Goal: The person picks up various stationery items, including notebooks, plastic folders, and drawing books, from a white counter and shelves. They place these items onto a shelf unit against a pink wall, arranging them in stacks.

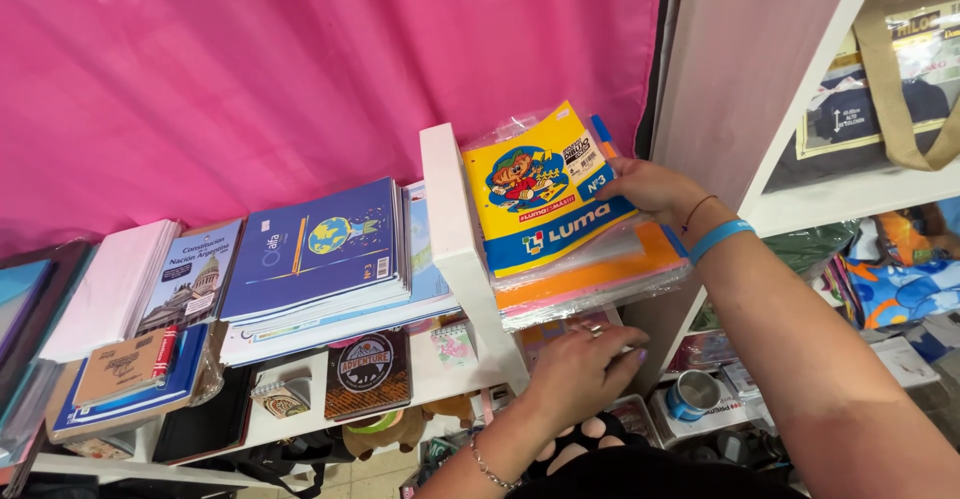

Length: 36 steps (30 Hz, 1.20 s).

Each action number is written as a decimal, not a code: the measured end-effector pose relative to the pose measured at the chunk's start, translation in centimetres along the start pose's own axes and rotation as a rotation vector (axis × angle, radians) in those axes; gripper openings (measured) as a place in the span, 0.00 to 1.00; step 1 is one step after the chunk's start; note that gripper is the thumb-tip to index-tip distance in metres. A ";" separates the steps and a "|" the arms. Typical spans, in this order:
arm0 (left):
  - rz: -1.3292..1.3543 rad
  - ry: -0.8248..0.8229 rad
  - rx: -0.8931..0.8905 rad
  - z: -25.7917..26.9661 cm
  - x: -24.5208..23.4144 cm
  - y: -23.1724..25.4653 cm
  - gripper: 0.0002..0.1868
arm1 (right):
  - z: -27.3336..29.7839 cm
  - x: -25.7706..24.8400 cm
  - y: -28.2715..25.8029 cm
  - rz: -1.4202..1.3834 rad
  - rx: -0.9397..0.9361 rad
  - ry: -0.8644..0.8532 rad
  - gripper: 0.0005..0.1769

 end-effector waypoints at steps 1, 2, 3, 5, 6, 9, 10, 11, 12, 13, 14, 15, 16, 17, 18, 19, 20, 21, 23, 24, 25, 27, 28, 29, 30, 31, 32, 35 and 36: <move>-0.009 -0.039 0.004 -0.4 0.5 0.3 0.16 | 0.0 0.0 -0.3 0.022 -0.007 0.005 0.23; -0.020 -0.078 0.005 -0.6 1.1 0.5 0.17 | -0.1 0.2 -0.5 0.044 -0.013 0.006 0.23; -0.023 -0.075 0.001 -0.6 1.4 0.6 0.17 | 0.3 0.3 -0.8 0.046 -0.014 0.000 0.23; -0.055 -0.046 0.066 -0.7 1.8 1.4 0.16 | 1.2 0.4 -0.9 -0.045 0.030 0.013 0.25; -0.058 -0.051 0.067 -0.6 1.8 1.6 0.16 | 1.2 0.2 -1.1 -0.051 0.029 0.013 0.25; -0.028 -0.108 0.037 -0.3 2.5 1.6 0.17 | 1.3 -0.7 0.4 -0.123 0.206 0.075 0.21; -0.030 -0.135 0.020 -0.2 2.9 1.4 0.17 | 1.2 -0.5 0.3 -0.162 0.194 0.054 0.24; -0.031 -0.163 0.002 -0.1 3.3 1.1 0.18 | 1.1 -0.3 0.1 -0.200 0.181 0.033 0.26; -0.034 -0.164 0.005 0.0 3.4 1.0 0.18 | 1.6 0.1 -0.3 -0.203 0.178 0.033 0.26; -0.038 -0.156 0.004 0.0 3.4 0.8 0.18 | 2.1 0.4 -0.5 -0.145 0.198 0.030 0.25; -0.039 -0.147 0.001 0.1 3.4 0.6 0.17 | 2.6 0.8 -0.6 -0.086 0.219 0.027 0.24; -0.040 -0.148 0.003 0.1 3.3 0.6 0.17 | 2.0 0.8 -0.4 -0.087 0.218 0.028 0.24; -0.043 -0.160 -0.017 0.1 3.3 0.5 0.17 | 1.4 1.0 -0.6 -0.038 0.180 0.008 0.26; -0.045 -0.173 -0.037 0.2 3.3 0.3 0.17 | 0.8 1.2 -0.7 0.012 0.142 -0.012 0.29; -0.042 -0.170 -0.039 0.1 3.7 -0.2 0.17 | 1.4 1.5 -1.2 0.015 0.144 -0.013 0.29; -0.073 -0.096 0.039 -0.1 3.5 0.2 0.16 | 2.0 1.5 -1.9 0.063 0.126 0.012 0.30; -0.104 -0.023 0.117 -0.2 3.3 0.6 0.14 | 2.6 1.5 -2.5 0.109 0.109 0.037 0.31; -0.102 -0.022 0.114 -0.9 3.2 0.2 0.14 | 1.6 0.9 -1.7 0.112 0.111 0.036 0.31; -0.198 -0.008 0.187 -2.5 3.1 0.1 0.16 | -0.2 -0.1 -2.0 -0.031 -0.038 0.018 0.29; -0.196 -0.008 0.185 -3.6 3.4 -0.4 0.16 | 0.3 -0.2 -2.3 -0.029 -0.036 0.018 0.29; -0.218 0.082 0.239 -4.7 2.9 -0.3 0.14 | 1.0 -0.9 -3.1 0.121 -0.096 0.087 0.29; -0.242 0.172 0.294 -5.8 2.8 0.8 0.11 | -0.2 -2.8 -2.7 0.270 -0.158 0.154 0.31; -0.297 0.235 0.326 -6.0 2.5 2.1 0.09 | -2.2 -4.0 -1.2 0.268 -0.109 0.140 0.28; -0.352 0.299 0.358 -6.1 2.2 3.4 0.08 | -4.2 -5.2 0.3 0.266 -0.060 0.125 0.25; -0.356 0.304 0.363 -6.5 2.2 3.7 0.08 | -4.1 -5.9 0.5 0.268 -0.067 0.127 0.25; -0.446 0.432 0.358 -6.6 1.2 4.1 0.06 | -4.2 -6.4 0.8 0.267 -0.054 0.100 0.26; -0.534 0.561 0.350 -6.5 0.3 4.6 0.06 | -4.2 -6.8 1.3 0.266 -0.039 0.073 0.27; -0.491 0.414 0.079 -7.1 -2.3 0.1 0.22 | -2.0 -9.5 3.4 0.068 0.079 0.141 0.25; -0.490 0.413 0.076 -6.8 -2.5 -0.7 0.22 | -1.3 -9.1 3.4 0.069 0.081 0.140 0.25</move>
Point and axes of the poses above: each hand's wrist, its own z-axis away from the middle knuckle, its own x-axis out of the palm, y = z × x, the point moved 10 cm from there along -z, towards the middle knuckle, and after that the axes turned 5 degrees about y, right-handed, at the moved point
